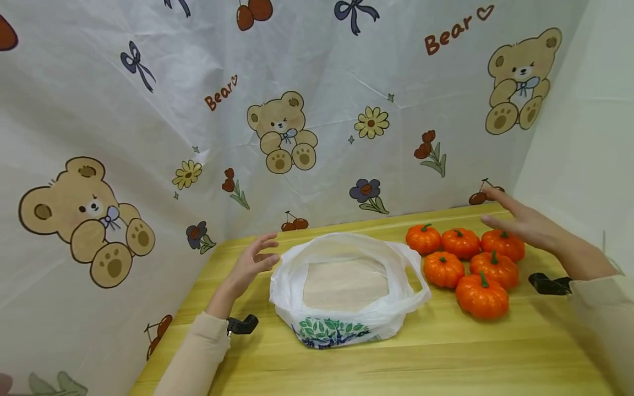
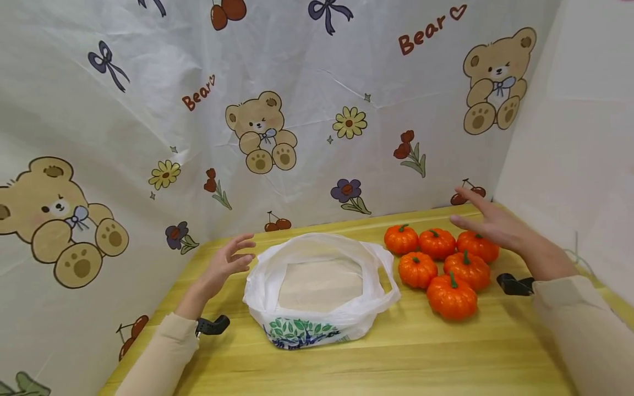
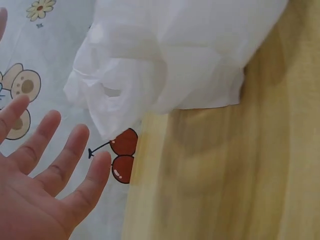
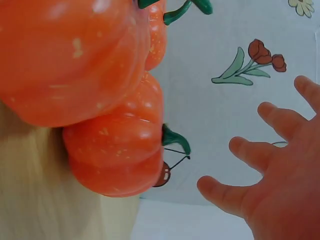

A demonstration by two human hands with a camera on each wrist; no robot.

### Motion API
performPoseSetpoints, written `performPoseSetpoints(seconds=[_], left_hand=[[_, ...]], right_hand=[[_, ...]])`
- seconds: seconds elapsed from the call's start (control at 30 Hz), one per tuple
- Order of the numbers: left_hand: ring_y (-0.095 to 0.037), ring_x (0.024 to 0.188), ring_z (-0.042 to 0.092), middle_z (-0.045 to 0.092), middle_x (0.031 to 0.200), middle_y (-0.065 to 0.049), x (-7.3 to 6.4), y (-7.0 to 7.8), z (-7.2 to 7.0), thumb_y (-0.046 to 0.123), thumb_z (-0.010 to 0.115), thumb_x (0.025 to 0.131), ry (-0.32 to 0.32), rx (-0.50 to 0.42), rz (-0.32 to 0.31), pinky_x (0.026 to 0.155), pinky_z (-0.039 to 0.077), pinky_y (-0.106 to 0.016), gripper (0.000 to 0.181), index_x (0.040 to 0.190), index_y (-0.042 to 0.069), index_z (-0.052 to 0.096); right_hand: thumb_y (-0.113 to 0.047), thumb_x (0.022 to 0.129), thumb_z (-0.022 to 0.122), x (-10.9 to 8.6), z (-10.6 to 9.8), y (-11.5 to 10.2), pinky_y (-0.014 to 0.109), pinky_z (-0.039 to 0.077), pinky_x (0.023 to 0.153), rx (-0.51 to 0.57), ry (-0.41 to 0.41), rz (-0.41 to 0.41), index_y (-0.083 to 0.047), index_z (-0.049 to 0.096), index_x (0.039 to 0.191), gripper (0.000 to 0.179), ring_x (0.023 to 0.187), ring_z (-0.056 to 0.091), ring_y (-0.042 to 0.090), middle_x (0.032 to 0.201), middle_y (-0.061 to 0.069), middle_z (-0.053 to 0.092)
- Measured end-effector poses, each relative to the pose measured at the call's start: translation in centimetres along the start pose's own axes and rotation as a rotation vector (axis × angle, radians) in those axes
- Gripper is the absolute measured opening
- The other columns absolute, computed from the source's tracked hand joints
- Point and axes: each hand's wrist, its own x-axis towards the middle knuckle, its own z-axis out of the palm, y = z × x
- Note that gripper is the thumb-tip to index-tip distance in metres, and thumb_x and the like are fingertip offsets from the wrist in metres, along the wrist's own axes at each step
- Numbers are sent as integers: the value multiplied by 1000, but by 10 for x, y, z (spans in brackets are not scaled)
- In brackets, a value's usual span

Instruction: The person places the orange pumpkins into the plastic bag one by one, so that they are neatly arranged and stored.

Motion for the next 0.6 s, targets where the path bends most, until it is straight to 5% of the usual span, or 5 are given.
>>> performPoseSetpoints(seconds=[0.3, 0.6], left_hand=[[-39, 134, 53, 43, 157, -13, -10, -20, 3, 27, 69, 98, 22, -106, -87, 105, 54, -51, 65, 156, 30, 39], [-27, 111, 60, 43, 154, -19, -12, -32, 9, 25, 73, 97, 12, -128, -147, 80, 57, -33, 68, 156, 27, 40]], right_hand=[[-39, 103, 58, -3, 7, 27, 88, 24, 102, 113, 46, 72, -12, -1, 167, 91, 144, 16, 67, 166, 36, 12], [-30, 105, 58, -8, 15, 62, 86, 19, 108, 257, 4, 101, -13, -3, 166, 89, 144, 10, 68, 166, 37, 6]])
